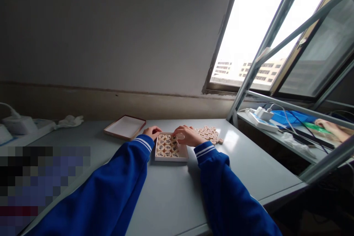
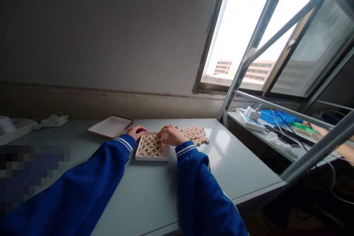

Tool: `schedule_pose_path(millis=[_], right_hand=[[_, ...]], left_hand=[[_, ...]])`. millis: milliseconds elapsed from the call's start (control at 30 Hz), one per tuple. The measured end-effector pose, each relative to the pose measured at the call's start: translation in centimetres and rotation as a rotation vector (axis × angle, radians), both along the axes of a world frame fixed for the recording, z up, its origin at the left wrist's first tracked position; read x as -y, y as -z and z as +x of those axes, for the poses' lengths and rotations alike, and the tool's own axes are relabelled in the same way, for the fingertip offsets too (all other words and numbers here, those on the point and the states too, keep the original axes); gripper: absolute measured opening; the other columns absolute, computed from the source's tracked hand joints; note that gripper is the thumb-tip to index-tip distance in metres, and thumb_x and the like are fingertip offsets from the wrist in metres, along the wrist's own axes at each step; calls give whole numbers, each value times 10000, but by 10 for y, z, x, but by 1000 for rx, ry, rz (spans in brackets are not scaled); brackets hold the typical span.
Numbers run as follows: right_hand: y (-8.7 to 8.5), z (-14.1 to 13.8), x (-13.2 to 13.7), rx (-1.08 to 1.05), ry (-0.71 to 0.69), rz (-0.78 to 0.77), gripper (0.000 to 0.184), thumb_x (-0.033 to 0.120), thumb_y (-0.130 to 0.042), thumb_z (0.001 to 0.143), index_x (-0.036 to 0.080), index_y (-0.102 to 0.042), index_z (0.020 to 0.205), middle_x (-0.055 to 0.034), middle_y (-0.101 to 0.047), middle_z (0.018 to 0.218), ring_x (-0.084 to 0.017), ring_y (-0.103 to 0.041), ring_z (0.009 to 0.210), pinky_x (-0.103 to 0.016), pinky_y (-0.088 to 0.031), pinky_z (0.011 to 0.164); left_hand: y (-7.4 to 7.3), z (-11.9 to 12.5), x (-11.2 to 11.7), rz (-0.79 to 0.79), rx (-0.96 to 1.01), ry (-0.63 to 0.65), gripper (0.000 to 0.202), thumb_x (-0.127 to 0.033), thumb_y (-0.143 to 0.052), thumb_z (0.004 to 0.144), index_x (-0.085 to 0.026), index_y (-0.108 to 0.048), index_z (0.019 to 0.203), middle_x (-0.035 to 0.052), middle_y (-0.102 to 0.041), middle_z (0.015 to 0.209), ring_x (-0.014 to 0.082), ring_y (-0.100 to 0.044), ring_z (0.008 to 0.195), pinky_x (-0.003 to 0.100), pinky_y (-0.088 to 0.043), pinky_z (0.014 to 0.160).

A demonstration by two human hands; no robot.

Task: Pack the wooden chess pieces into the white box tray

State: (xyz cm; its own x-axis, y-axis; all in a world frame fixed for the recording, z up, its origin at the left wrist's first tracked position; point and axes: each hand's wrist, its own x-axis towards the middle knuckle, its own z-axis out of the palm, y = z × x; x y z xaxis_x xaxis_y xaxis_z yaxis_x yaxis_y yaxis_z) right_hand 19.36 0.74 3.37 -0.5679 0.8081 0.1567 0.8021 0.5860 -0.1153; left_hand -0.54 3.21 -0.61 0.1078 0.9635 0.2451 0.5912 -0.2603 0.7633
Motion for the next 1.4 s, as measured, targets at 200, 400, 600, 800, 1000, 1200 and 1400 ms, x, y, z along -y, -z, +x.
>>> schedule_pose_path(millis=[200,400,600,800,1000,1200,1400], right_hand=[[0,5,-3,-132,1,62,205,347,-623,686,227,-623,853,-34,-578,989,-193,-473,936,-324,-307,766],[-1,28,-8,-261,282,210,213,412,-546,732,235,-583,845,-18,-593,915,-180,-484,911,-346,-296,790],[13,40,-7,43,541,144,244,360,-453,766,191,-571,896,-94,-559,995,-253,-451,972,-490,-229,878],[23,36,-10,-4,510,145,462,311,-412,792,252,-342,1245,-77,-375,1287,-260,-330,1151,-591,-117,944],[35,48,-17,61,518,57,378,354,-265,882,287,-378,1237,-34,-363,1322,-222,-301,1203,-556,-139,970],[38,70,-22,54,588,78,359,292,-328,866,267,-423,1211,-49,-406,1291,-213,-328,1189,-478,-214,972],[18,60,-13,-1,519,209,399,294,-465,814,246,-420,1208,-75,-416,1272,-236,-356,1158,-494,-197,963]], left_hand=[[8,-1,-5,9,20,14,156,-194,-458,642,-175,-606,688,38,-647,729,173,-591,722,266,-465,672],[6,-1,-4,-4,27,16,141,-215,-463,627,-183,-594,666,25,-642,699,170,-585,709,258,-466,645],[5,-1,-3,-17,22,13,157,-214,-451,635,-169,-593,686,38,-643,715,176,-588,722,262,-464,649],[8,-2,-7,-23,24,22,169,-224,-453,635,-167,-597,704,41,-644,725,180,-585,728,266,-461,639],[12,-1,-8,-5,46,14,166,-228,-446,640,-170,-590,698,39,-644,732,179,-584,740,281,-462,680],[11,-2,-7,-10,51,34,160,-223,-456,644,-170,-594,705,37,-648,745,177,-587,752,277,-470,684],[6,-3,-4,-21,43,44,158,-233,-458,646,-169,-591,703,37,-646,735,177,-590,725,270,-473,660]])
